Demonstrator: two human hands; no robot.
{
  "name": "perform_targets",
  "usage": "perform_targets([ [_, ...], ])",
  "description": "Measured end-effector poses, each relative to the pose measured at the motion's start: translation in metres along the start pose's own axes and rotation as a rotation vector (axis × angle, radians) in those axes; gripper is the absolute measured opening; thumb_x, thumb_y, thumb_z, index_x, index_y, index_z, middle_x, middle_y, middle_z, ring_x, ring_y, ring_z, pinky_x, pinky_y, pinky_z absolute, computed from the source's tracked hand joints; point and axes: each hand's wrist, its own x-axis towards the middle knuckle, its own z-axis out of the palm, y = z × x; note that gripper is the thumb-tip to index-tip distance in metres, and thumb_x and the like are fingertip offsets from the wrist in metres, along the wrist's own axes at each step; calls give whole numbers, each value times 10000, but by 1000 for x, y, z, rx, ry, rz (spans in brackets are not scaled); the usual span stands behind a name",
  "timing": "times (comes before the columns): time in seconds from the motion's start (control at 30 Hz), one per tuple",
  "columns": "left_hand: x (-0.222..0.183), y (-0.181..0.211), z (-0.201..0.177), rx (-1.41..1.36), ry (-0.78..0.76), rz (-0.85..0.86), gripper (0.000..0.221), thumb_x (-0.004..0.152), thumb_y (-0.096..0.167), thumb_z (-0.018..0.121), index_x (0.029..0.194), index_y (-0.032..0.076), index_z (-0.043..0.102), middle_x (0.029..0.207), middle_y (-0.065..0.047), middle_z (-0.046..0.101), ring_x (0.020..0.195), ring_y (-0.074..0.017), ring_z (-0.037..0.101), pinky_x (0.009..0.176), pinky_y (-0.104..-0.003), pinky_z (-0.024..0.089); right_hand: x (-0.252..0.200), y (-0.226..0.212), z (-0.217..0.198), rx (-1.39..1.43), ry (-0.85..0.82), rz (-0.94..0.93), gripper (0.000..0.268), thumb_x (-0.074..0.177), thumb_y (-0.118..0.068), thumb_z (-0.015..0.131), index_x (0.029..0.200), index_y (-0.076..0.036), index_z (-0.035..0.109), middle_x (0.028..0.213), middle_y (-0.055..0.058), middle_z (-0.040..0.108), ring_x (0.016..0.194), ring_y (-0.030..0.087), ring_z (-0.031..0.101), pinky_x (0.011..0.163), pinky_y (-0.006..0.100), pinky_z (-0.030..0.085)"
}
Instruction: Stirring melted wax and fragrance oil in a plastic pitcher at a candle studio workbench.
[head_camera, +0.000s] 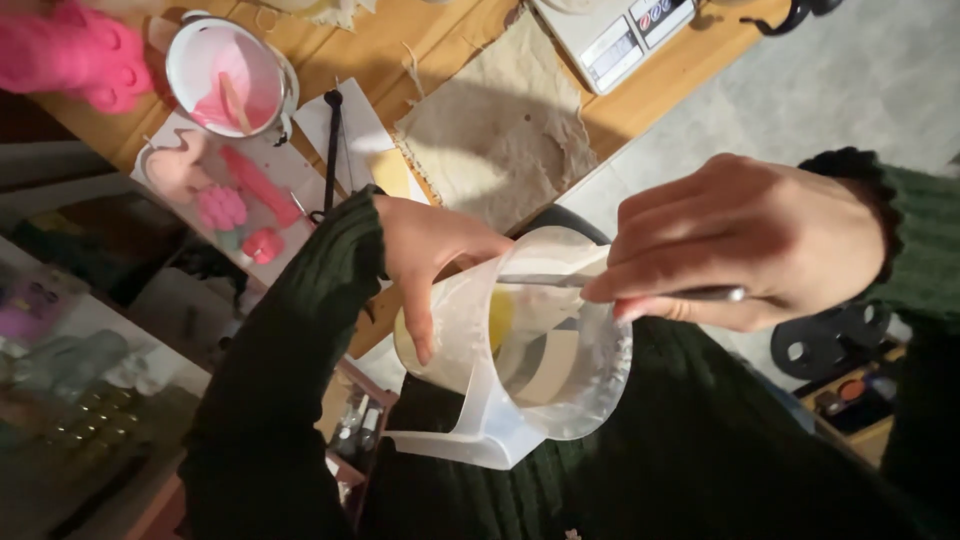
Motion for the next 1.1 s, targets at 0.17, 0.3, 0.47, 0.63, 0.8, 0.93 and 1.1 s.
perform_targets([
  [0.17, 3, 6, -2, 150, 36, -99, 933, 417, 54, 962, 1265, 55, 573, 1111, -68, 780, 966, -178, 760, 872, -290, 624, -12, -4, 2, 23, 40, 76, 173, 854, -7, 739, 1009, 70, 724, 878, 119, 758, 599, 227, 631, 525, 346, 540],
  [0.3, 7, 6, -4, 105, 27, -98, 843, 428, 29, 962, 1181, 17, 583, 1018, -93, 788, 862, -174, 765, 741, -277, 640, -26, -4, 10, -18, 88, 76, 168, 841, -7, 750, 1000, 47, 737, 900, 120, 781, 587, 203, 658, 489, 310, 557],
  [0.47, 18, 13, -9, 193, -12, -37, 863, 401, 78, 972, 1178, 22, 603, 1036, -68, 784, 862, -171, 743, 799, -287, 631, -34, -3, 19, -19, 124, 23, 149, 843, 5, 754, 974, 74, 743, 843, 139, 772, 613, 216, 700, 479, 282, 593],
  [0.63, 22, 14, -12, 150, -40, -62, 849, 409, 45, 955, 1178, 20, 595, 1019, -89, 785, 845, -192, 759, 779, -299, 645, -41, -1, 23, -18, 86, 91, 125, 873, -56, 734, 961, 34, 738, 852, 113, 783, 654, 217, 715, 537, 288, 634],
  [0.8, 24, 17, -16, 148, -39, -88, 819, 416, 64, 952, 1149, 6, 593, 993, -95, 787, 815, -179, 754, 714, -288, 643, -42, -2, 25, 21, 129, 117, 96, 886, -63, 711, 920, 23, 738, 872, 104, 790, 625, 196, 692, 531, 296, 595],
  [0.93, 26, 19, -16, 265, -46, 1, 847, 430, 190, 972, 1173, 7, 608, 1039, -80, 779, 848, -173, 739, 777, -280, 611, -45, 0, 34, -27, 207, 61, 70, 879, 2, 720, 923, 56, 734, 795, 113, 751, 583, 205, 654, 478, 278, 562],
  [1.1, 22, 19, -13, 211, -27, -78, 909, 417, 142, 975, 1230, 31, 584, 1041, -77, 780, 838, -169, 754, 748, -283, 640, -49, -2, 37, 46, 184, 114, 102, 908, -50, 676, 885, 27, 739, 746, 86, 749, 544, 167, 645, 462, 249, 560],
])
